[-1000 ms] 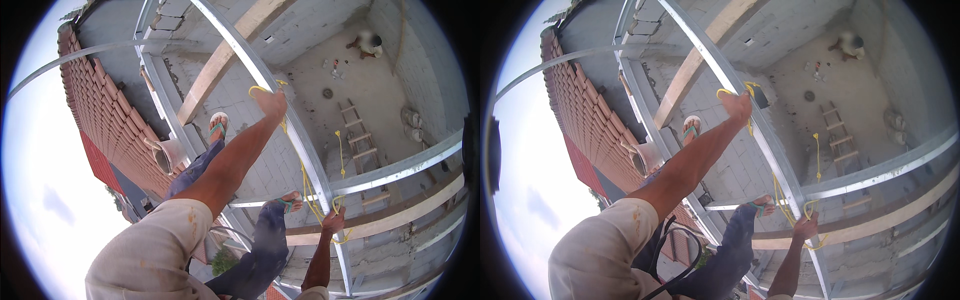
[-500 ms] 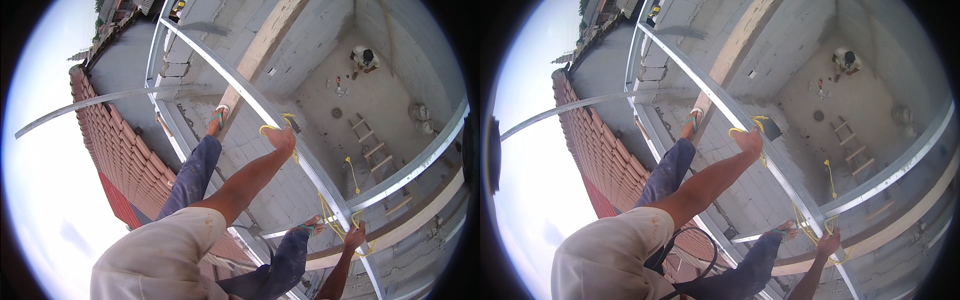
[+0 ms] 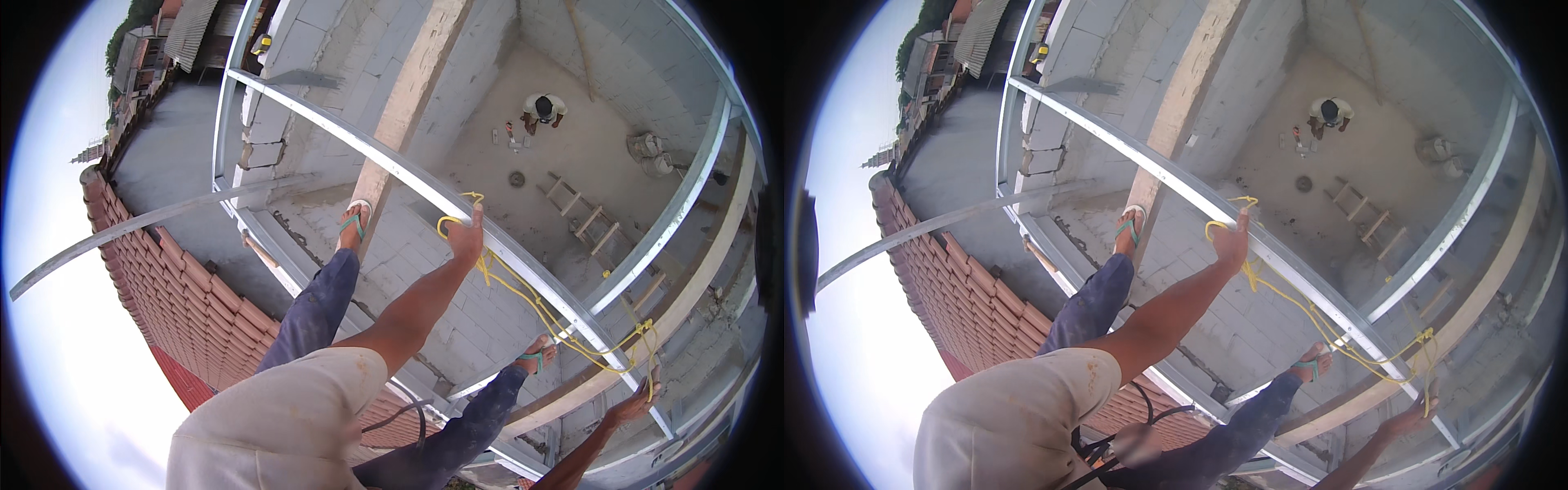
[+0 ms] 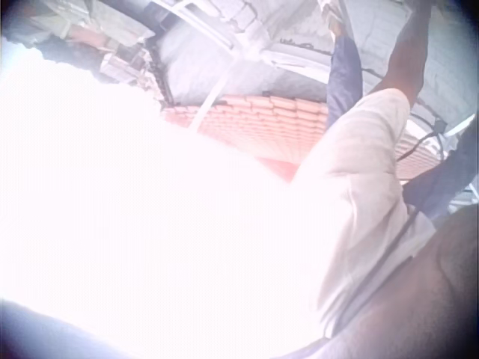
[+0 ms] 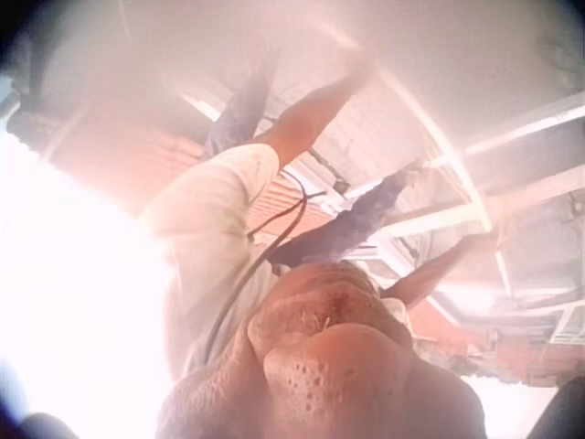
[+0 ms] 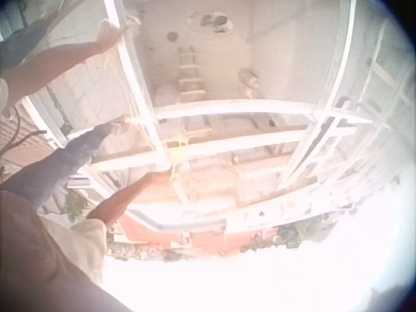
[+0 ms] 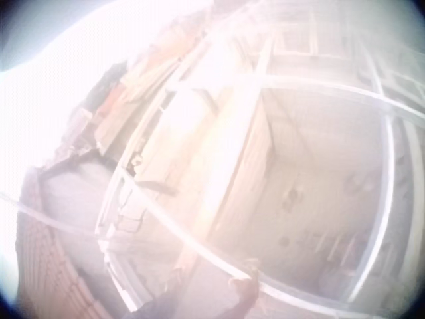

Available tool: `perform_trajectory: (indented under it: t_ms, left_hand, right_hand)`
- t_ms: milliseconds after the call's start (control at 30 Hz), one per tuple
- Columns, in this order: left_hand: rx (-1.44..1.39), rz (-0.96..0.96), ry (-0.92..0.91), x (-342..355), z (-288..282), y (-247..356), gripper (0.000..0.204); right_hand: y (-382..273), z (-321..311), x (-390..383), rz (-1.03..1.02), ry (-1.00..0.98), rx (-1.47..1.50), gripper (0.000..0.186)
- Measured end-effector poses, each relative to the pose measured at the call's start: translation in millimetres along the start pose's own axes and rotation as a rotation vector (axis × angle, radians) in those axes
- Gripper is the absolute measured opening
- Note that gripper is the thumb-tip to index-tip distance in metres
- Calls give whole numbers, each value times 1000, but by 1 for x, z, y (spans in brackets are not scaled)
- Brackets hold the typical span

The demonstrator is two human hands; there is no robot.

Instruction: The person scoops cement from a bucket with a trowel and applies it to the top of a white metal frame on a rooftop. They also handle a yellow rope, coiling and uncoiling it before resuming cement application.

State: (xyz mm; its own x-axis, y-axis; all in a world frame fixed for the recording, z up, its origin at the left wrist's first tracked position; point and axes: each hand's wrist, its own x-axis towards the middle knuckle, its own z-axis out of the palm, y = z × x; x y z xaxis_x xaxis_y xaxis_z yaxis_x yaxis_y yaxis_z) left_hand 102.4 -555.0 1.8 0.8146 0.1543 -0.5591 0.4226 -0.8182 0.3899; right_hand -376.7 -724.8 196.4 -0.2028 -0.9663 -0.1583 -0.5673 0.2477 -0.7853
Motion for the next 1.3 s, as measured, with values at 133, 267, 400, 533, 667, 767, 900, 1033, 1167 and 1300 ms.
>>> perform_trajectory:
  t_ms: [133, 267, 400, 533, 667, 767, 900, 1033, 1167, 1300]
  left_hand:
    - [77, 123, -364, 12, -84, -14, 57]
    - [324, 426, -565, 12, -159, -41, 43]
    - [538, 435, -797, -1, -244, -40, 40]
    - [699, 415, -937, -1, -316, -66, 46]
    - [759, 391, -1162, -20, -377, -59, 56]
    - [740, 371, -1223, -37, -409, -41, 60]
    - [721, 439, -1178, -43, -442, -40, 61]
    - [891, 433, -1287, -54, -478, -12, 58]
    - [964, 514, -1500, -82, -522, 15, 52]
    - [1025, 577, -1660, -121, -554, 36, 47]
  right_hand:
    - [-102, -14, -41, -168, 120, -198, 74]
    - [-210, -15, -72, -321, 374, -243, 73]
    - [-291, -46, -96, -810, 436, -518, 59]
    - [-369, -63, -124, -962, 570, -204, 55]
    - [-446, -60, -158, -1131, 621, 244, 47]
    - [-488, -61, -182, -1211, 506, 396, 41]
    - [-532, -56, -210, -1233, 282, 547, 34]
    - [-566, -46, -230, -1197, 27, 676, 28]
    - [-592, -24, -247, -1101, -282, 801, 23]
    - [-607, 15, -268, -916, -660, 849, 21]
